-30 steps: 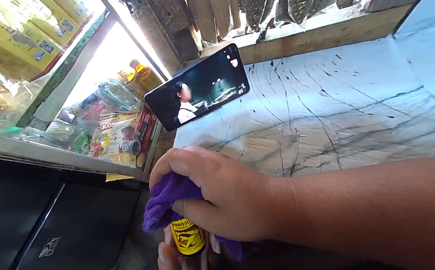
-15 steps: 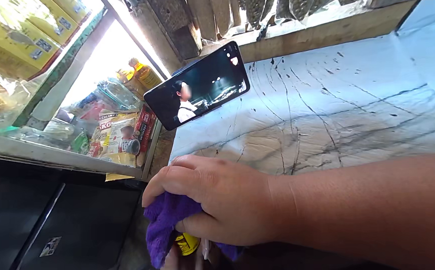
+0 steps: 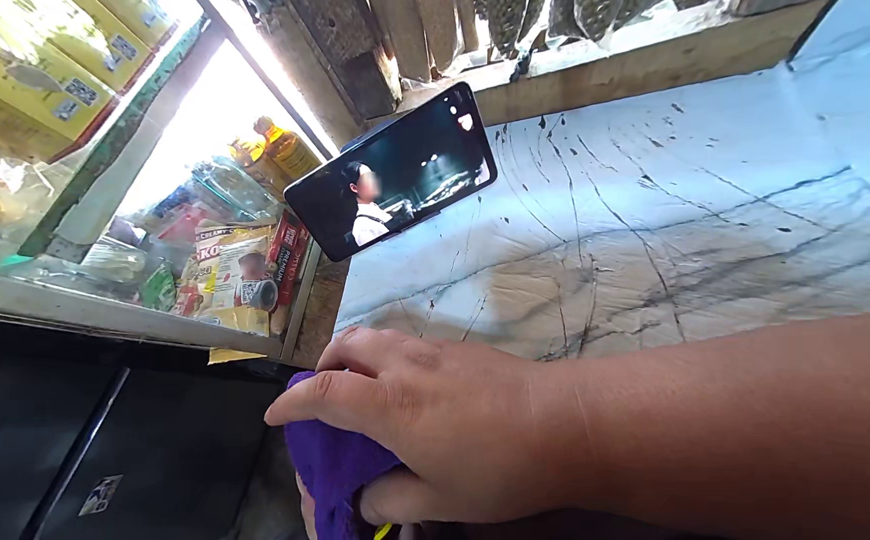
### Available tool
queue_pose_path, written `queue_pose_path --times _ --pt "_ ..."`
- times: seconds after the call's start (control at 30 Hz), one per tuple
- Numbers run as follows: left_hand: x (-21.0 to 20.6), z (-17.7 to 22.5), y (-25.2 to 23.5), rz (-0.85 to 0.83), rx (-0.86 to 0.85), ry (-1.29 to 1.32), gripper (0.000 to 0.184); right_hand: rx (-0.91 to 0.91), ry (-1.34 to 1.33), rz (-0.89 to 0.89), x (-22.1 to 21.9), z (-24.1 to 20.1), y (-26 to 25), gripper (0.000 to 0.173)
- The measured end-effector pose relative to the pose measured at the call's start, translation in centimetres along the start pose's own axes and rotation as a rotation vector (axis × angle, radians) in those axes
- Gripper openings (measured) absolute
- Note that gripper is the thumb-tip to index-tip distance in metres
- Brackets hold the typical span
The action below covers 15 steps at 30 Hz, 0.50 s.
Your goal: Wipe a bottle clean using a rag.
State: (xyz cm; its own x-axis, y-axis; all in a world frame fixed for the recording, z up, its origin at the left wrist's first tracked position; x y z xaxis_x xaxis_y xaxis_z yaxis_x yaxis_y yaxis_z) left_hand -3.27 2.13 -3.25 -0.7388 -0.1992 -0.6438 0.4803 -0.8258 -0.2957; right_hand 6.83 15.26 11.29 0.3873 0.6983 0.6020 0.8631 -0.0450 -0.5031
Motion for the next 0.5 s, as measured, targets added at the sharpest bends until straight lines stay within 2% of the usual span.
queue_pose_path --times 0.13,0.23,0.3,0.4,0.47,0.5 --pt "-0.8 0.2 0.0 -0.074 -0.012 -0.105 0.039 -0.031 -0.036 0.003 0.6 -0.1 -0.2 0.045" --pt "-4.6 1.0 -1.2 -0.140 -0.045 -0.205 0.042 -0.031 -0.091 0.069 1.0 0.2 -0.4 0.030" --pt "-5.5 1.1 -1.5 -0.138 -0.060 -0.213 0.042 -0.055 -0.131 0.080 1.2 0.4 -0.5 0.026" --pt "-5.8 0.7 -1.8 -0.100 0.015 -0.050 0.043 -0.183 -0.118 0.017 1.4 0.6 -0.6 0.025" --pt "-5.9 0.4 -2.1 -0.092 0.088 0.145 0.038 -0.204 -0.114 -0.007 1.5 0.7 -0.7 0.026" --pt "-5.4 0.5 -1.9 -0.096 0.076 0.162 0.035 -0.187 -0.122 -0.001 1.5 0.8 -0.7 0.027"
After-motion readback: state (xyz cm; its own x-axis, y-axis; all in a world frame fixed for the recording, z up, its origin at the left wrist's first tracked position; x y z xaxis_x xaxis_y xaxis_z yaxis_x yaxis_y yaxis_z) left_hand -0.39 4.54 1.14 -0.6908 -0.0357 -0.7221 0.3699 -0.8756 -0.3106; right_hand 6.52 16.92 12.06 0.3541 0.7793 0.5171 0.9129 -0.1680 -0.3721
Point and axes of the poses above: each hand's wrist, its own y-axis away from the middle knuckle, its own x-axis out of the back of the hand, z = x × y, the point moved 6 cm from there along -y, towards the middle knuckle
